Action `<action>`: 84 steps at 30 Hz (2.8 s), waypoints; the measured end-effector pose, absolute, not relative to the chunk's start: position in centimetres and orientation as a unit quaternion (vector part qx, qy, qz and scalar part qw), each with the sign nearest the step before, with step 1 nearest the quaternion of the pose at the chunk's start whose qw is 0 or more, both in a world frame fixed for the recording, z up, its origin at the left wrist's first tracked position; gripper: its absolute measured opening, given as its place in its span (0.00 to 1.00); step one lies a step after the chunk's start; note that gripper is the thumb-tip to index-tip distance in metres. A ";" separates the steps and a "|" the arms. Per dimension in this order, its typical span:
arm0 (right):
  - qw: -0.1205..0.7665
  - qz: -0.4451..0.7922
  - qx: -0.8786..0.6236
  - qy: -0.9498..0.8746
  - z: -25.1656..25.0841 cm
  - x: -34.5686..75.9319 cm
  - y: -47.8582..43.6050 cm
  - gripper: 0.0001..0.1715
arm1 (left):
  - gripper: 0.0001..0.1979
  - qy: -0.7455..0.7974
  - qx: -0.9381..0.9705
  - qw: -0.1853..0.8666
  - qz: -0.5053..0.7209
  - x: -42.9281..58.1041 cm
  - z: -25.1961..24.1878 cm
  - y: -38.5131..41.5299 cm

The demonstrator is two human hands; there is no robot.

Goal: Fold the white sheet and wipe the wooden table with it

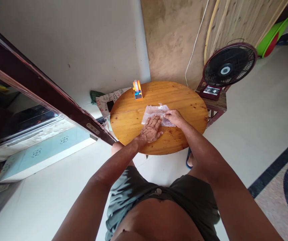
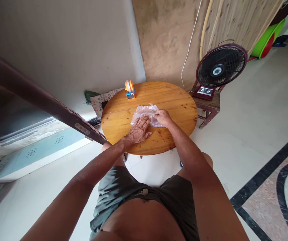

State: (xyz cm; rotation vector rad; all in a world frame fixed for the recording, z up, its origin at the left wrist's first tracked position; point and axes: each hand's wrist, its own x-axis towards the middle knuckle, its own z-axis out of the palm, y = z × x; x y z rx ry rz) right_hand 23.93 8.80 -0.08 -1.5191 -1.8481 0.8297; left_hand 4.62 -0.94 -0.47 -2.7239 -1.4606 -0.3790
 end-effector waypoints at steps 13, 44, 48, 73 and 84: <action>0.272 0.177 -0.662 -0.675 0.4 25.9 7.4 0.18 | 0.38 -0.463 -0.879 0.022 -0.116 5.2 -0.4 -0.5; 0.234 0.312 -0.690 -0.609 2.6 24.7 7.1 0.07 | 0.31 -0.491 -0.866 0.054 -0.073 7.2 0.5 -1.0; 0.275 0.373 -0.687 -0.560 2.8 24.2 6.5 0.05 | 0.29 -0.498 -0.863 0.059 -0.065 7.9 0.6 -1.1; 0.407 0.534 -0.608 -0.424 1.8 21.9 7.0 0.10 | 0.22 -0.531 -0.833 0.029 -0.151 7.3 0.2 -0.1; 0.399 0.511 -0.633 -0.423 1.6 23.3 6.6 0.06 | 0.17 -0.542 -0.820 0.048 -0.177 8.5 0.2 0.1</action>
